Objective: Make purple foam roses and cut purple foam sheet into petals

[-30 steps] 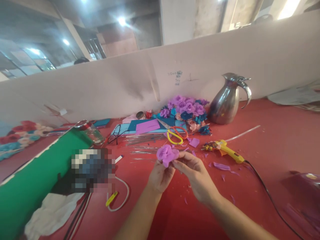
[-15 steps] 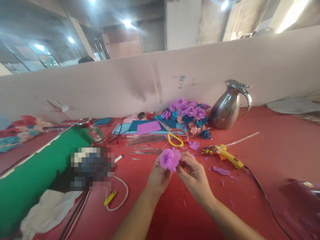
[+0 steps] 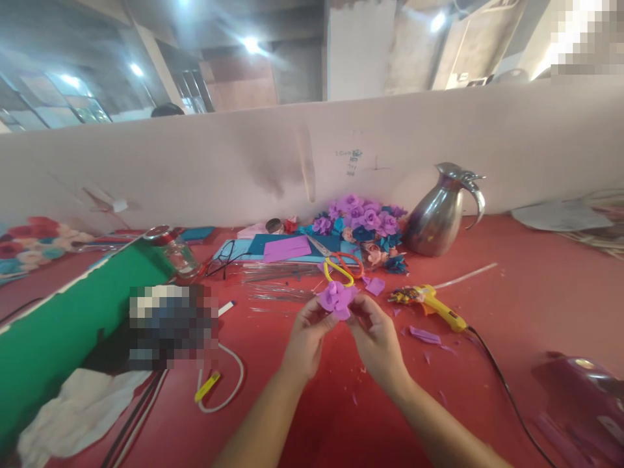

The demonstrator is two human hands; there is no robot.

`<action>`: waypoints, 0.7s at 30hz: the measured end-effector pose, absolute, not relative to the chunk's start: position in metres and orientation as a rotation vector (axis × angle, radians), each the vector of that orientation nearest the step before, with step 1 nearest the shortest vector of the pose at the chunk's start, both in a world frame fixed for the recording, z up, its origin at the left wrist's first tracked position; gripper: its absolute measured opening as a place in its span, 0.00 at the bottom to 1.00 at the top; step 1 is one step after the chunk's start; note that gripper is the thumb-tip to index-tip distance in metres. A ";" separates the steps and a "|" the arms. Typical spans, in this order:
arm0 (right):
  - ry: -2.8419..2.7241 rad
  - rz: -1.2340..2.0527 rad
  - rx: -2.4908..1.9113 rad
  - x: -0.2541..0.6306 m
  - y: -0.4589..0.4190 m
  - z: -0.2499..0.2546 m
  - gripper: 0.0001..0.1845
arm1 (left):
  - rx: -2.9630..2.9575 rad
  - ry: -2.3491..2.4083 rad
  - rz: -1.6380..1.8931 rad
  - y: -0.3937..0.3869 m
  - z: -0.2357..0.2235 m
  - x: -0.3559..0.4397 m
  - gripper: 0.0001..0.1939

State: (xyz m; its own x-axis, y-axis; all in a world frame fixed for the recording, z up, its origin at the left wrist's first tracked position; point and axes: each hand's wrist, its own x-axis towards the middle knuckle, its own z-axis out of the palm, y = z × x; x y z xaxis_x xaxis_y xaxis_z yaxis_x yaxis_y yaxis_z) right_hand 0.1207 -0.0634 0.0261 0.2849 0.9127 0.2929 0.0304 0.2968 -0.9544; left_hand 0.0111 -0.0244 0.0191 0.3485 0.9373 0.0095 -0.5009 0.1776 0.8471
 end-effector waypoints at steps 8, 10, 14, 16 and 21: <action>-1.019 0.888 -1.068 0.116 -0.063 0.023 0.04 | 0.893 0.676 1.156 -0.026 0.020 0.014 0.14; -1.006 0.898 -1.088 0.115 -0.064 0.023 0.05 | 0.834 0.663 1.137 -0.025 0.018 0.015 0.11; -0.942 0.940 -1.117 0.116 -0.064 0.023 0.07 | 0.698 0.628 1.043 -0.025 0.016 0.015 0.05; -0.921 0.962 -1.127 0.117 -0.063 0.022 0.07 | 0.632 0.626 1.000 -0.025 0.015 0.015 0.04; -0.961 0.951 -1.126 0.119 -0.060 0.021 0.05 | 0.623 0.675 0.999 -0.025 0.014 0.015 0.04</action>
